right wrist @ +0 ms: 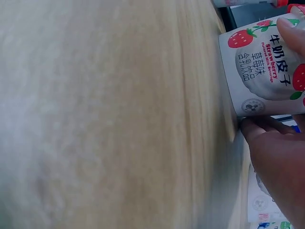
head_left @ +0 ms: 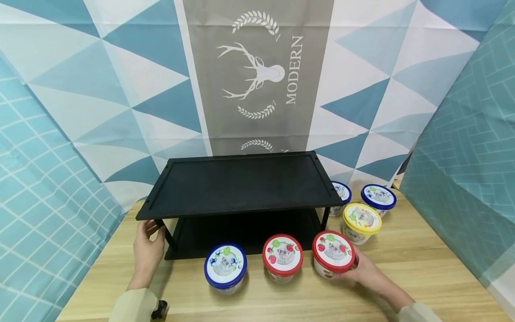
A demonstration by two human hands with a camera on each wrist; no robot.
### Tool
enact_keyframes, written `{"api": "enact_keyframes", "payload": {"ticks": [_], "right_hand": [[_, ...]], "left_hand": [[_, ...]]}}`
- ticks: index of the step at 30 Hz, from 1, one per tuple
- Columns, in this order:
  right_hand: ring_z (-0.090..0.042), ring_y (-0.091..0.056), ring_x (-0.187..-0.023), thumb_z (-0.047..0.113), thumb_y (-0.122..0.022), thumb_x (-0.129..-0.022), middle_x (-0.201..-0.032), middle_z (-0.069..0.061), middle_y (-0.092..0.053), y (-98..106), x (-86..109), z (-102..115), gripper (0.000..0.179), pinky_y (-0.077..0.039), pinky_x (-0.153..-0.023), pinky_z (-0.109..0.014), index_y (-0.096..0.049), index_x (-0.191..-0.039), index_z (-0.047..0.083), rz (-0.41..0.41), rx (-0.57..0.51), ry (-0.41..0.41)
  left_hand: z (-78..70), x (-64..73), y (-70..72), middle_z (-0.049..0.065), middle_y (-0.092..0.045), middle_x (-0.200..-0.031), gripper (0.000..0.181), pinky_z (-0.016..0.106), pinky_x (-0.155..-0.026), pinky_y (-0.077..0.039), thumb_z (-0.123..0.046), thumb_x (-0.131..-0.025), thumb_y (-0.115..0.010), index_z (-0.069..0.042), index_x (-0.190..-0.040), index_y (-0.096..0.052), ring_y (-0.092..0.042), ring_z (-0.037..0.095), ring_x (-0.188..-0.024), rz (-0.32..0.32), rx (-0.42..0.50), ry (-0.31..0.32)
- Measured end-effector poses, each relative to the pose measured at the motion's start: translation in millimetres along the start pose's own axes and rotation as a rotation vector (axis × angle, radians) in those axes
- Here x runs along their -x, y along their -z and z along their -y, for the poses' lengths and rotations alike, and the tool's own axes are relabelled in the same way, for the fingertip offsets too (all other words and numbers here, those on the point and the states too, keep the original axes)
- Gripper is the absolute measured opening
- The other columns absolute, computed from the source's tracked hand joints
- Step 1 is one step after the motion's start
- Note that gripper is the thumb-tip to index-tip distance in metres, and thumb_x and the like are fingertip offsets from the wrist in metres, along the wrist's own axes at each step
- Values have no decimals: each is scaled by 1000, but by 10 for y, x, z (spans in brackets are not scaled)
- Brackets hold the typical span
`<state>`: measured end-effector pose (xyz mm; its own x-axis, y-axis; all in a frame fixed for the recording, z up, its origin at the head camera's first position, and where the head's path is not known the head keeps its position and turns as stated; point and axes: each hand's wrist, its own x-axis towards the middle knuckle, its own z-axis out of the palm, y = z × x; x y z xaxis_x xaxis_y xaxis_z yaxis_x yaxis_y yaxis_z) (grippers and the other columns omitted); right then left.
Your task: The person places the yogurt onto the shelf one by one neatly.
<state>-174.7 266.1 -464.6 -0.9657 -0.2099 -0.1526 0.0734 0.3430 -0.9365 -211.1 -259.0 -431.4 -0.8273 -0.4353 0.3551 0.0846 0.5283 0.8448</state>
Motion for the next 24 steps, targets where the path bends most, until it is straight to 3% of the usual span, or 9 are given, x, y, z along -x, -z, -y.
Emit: {"api": "enact_keyframes", "payload": {"ticks": [2,5,11,17,24], "right_hand": [[-46,-30,-134,6,-80,-68,-146,-29,-29,-16,-1,4,103,-32,-106,-54,-13,-147,-2,-8,-7,0],[-45,-34,-132,5,-81,-66,-143,-29,-33,-42,-2,13,105,-32,-105,-54,-14,-146,-2,-33,9,14],[-35,-38,-130,8,-84,-62,-144,-20,-37,-84,-23,13,108,-41,-97,-31,-16,-147,8,-63,-8,34],[-40,-41,-128,7,-85,-62,-139,-26,-40,-126,21,31,107,-38,-102,-47,-17,-145,1,-116,49,36],[-35,-44,-126,9,-84,-63,-137,-24,-45,-169,51,68,102,-40,-101,-44,-23,-144,0,-141,61,1]], "left_hand": [[13,5,8,23,-51,-126,39,51,-93,-42,-6,-95,-48,-5,-133,-41,-52,38,-115,1,7,-7],[26,5,16,24,-51,-125,39,53,-94,-42,-7,-95,-48,-6,-133,-41,-52,40,-116,7,2,-12],[30,-18,10,25,-51,-125,41,54,-94,-42,-5,-94,-49,-7,-134,-41,-52,41,-115,16,-11,-23],[23,-21,18,26,-51,-123,41,53,-92,-43,-4,-93,-49,-6,-134,-40,-53,41,-114,11,-17,-29],[25,-17,23,26,-51,-123,41,55,-91,-43,-3,-93,-49,-6,-133,-40,-53,44,-114,15,-22,-38]]}}
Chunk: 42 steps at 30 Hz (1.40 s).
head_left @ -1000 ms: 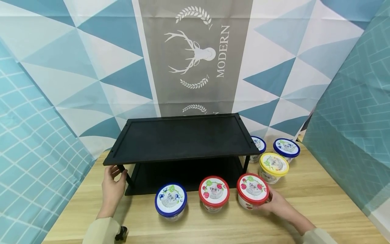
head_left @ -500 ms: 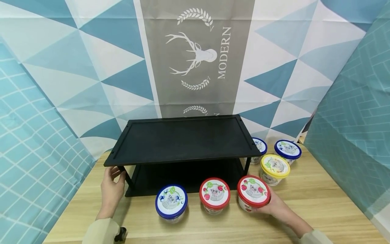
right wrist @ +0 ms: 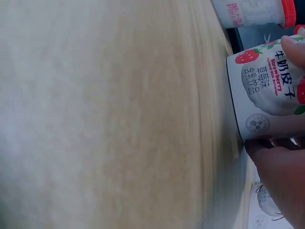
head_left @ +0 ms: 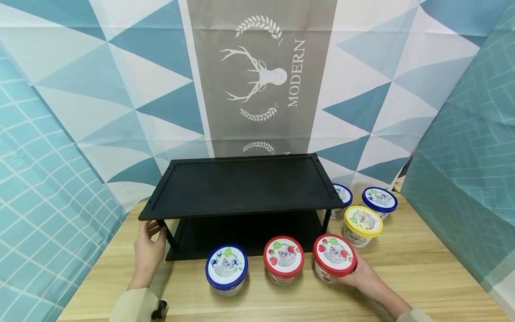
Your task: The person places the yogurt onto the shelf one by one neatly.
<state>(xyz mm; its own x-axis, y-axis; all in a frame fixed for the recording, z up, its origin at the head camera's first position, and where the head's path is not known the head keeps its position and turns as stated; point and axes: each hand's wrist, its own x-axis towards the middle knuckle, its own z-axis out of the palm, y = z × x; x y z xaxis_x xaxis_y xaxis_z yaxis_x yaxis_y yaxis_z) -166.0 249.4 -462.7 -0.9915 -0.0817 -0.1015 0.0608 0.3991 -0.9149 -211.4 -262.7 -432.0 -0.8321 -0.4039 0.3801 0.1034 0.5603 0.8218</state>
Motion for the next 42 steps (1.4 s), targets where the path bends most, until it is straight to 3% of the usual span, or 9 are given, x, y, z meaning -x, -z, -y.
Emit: {"api": "enact_keyframes", "payload": {"ticks": [7,12,17,21,28,34,42], "right_hand": [[-36,-39,-130,12,-83,-67,-143,-21,-38,9,41,68,103,-40,-102,-47,-18,-146,7,-11,-28,-26],[-30,-40,-129,17,-84,-67,-144,-14,-39,48,27,153,105,-44,-97,-35,-18,-148,15,-37,-18,9],[-25,-43,-124,19,-84,-68,-142,-13,-41,88,50,251,101,-45,-91,-28,-21,-146,14,-70,-3,-9],[-30,-42,-126,22,-83,-69,-143,-17,-40,136,81,330,100,-47,-94,-36,-19,-146,12,-83,18,-37],[-32,-42,-126,20,-81,-72,-141,-20,-41,239,129,441,98,-46,-91,-31,-19,-145,6,-116,68,-22],[-34,-42,-125,28,-80,-74,-142,-20,-39,277,164,576,97,-50,-91,-40,-18,-146,6,-126,91,-29],[-35,-42,-125,27,-78,-75,-142,-19,-40,298,212,727,93,-52,-84,-31,-20,-145,7,-141,84,-13]], "left_hand": [[14,-7,-13,26,-52,-122,42,56,-91,-43,-2,-93,-49,-7,-133,-41,-53,45,-113,0,8,-16],[24,2,-4,26,-53,-120,42,56,-90,-43,0,-92,-50,-6,-132,-41,-53,45,-112,-14,5,-22],[23,2,-1,26,-53,-121,41,56,-88,-45,-1,-92,-49,-7,-132,-41,-54,44,-112,-14,-15,-18],[23,-4,-5,26,-53,-121,41,57,-89,-44,-1,-92,-49,-7,-132,-41,-54,44,-112,-11,-6,-16],[37,-11,-13,27,-54,-118,42,57,-90,-43,2,-91,-50,-6,-131,-42,-55,44,-110,-26,7,-29],[32,-12,-12,28,-53,-119,42,57,-89,-44,2,-91,-49,-5,-131,-41,-54,45,-110,-25,-4,-32],[30,-7,-2,27,-52,-120,42,57,-89,-44,0,-92,-49,-7,-133,-40,-53,44,-112,-7,-1,-22]]}}
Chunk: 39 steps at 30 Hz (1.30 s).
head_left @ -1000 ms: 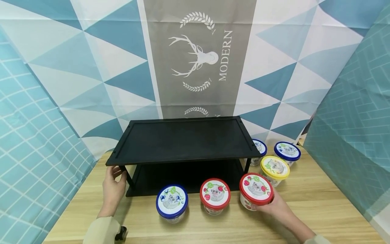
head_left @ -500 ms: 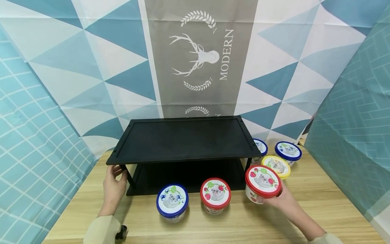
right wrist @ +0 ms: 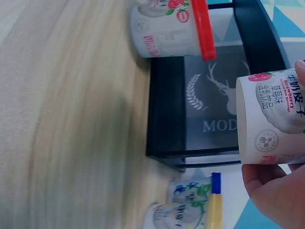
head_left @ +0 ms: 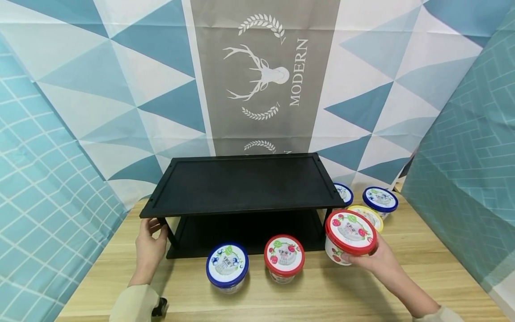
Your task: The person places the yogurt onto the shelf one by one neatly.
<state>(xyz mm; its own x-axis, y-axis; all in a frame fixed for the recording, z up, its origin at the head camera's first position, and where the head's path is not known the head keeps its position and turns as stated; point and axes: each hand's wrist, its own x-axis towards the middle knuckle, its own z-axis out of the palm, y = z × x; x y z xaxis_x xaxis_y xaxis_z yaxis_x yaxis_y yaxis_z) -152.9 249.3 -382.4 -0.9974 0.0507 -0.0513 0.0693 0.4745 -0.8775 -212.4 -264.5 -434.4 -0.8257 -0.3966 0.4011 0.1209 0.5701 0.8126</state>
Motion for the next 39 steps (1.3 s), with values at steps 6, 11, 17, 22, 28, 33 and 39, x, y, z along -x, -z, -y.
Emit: {"api": "enact_keyframes", "payload": {"ticks": [6,11,17,22,28,33,39], "right_hand": [[-38,-40,-126,30,-77,-77,-143,-21,-37,20,5,135,93,-52,-87,-42,-19,-145,6,-5,22,-14],[-38,-37,-126,30,-75,-78,-143,-21,-35,37,-9,210,91,-50,-90,-46,-19,-145,6,6,8,-7],[-39,-35,-128,32,-75,-78,-145,-20,-33,38,-4,284,94,-49,-91,-47,-16,-147,8,0,-7,-25],[-40,-35,-127,30,-75,-78,-144,-21,-33,38,1,350,93,-51,-89,-46,-16,-147,8,-18,-3,-3],[-41,-33,-128,27,-76,-78,-144,-20,-32,54,14,435,93,-53,-83,-44,-16,-148,9,-22,-22,68],[-40,-34,-129,29,-76,-78,-144,-19,-32,56,2,528,95,-55,-80,-42,-16,-148,11,-20,-21,95],[-35,-36,-126,30,-77,-77,-142,-17,-36,50,-7,638,92,-55,-80,-41,-21,-146,11,-28,-30,123]], "left_hand": [[-6,8,18,26,-53,-119,43,55,-87,-45,0,-92,-49,-6,-133,-40,-54,43,-111,-11,-17,-9],[-9,18,31,26,-53,-120,42,55,-86,-46,-1,-93,-49,-7,-133,-40,-54,43,-112,-6,-32,-7],[9,20,32,27,-53,-121,42,56,-87,-46,-1,-92,-49,-7,-133,-40,-53,45,-113,1,-17,-2],[18,23,30,27,-53,-120,43,57,-87,-45,0,-92,-49,-7,-133,-40,-53,46,-112,-4,-10,-4],[6,24,34,27,-53,-119,43,57,-87,-45,1,-91,-49,-7,-133,-40,-54,45,-111,-11,-8,-7],[-9,18,31,27,-54,-119,43,57,-87,-45,0,-91,-49,-8,-133,-41,-55,45,-111,-12,-14,-8],[-5,1,6,27,-55,-118,44,55,-89,-45,2,-91,-49,-7,-132,-41,-56,45,-109,-11,-3,-12]]}}
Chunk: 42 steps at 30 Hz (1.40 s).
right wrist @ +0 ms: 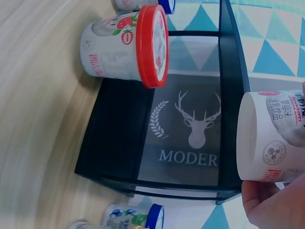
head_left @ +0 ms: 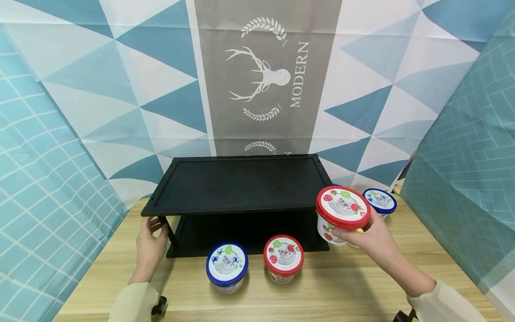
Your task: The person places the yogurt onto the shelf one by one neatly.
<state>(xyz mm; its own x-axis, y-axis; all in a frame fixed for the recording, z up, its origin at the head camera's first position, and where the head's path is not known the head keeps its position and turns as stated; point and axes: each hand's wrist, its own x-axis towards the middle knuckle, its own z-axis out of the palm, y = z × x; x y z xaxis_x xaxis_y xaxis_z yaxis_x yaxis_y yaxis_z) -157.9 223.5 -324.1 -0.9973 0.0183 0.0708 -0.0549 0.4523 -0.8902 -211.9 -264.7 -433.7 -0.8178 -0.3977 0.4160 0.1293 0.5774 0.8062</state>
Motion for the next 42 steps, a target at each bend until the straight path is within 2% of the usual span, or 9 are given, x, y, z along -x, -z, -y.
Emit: {"api": "enact_keyframes", "payload": {"ticks": [5,16,23,26,42], "right_hand": [[-31,-39,-126,31,-77,-76,-140,-14,-40,-20,-23,84,90,-54,-82,-39,-23,-146,13,-12,-1,22],[-35,-38,-128,33,-76,-77,-142,-15,-37,-80,-102,231,90,-52,-87,-46,-22,-145,11,-7,19,24],[-36,-40,-128,34,-76,-77,-141,-15,-39,-94,-114,313,89,-50,-88,-49,-23,-145,12,-15,47,70],[-35,-39,-128,34,-77,-76,-141,-14,-39,-108,-133,358,90,-51,-88,-48,-23,-145,13,-8,35,86],[-30,-41,-127,35,-77,-76,-142,-11,-40,-323,-329,551,90,-48,-93,-46,-23,-145,14,39,-34,69]], "left_hand": [[7,-5,-8,27,-56,-116,43,55,-89,-44,3,-90,-50,-7,-131,-42,-57,45,-107,-6,8,-7],[-9,7,1,28,-53,-120,44,59,-88,-44,-1,-92,-48,-8,-134,-39,-53,47,-111,31,-4,11],[9,-3,11,27,-53,-119,44,58,-89,-44,0,-92,-49,-9,-134,-40,-54,46,-111,27,-1,6],[16,-1,15,27,-53,-120,44,58,-90,-43,0,-92,-49,-10,-134,-40,-54,45,-111,31,-3,4],[6,12,27,25,-51,-123,45,58,-90,-43,-5,-94,-48,-12,-136,-37,-52,44,-115,66,-10,26]]}}
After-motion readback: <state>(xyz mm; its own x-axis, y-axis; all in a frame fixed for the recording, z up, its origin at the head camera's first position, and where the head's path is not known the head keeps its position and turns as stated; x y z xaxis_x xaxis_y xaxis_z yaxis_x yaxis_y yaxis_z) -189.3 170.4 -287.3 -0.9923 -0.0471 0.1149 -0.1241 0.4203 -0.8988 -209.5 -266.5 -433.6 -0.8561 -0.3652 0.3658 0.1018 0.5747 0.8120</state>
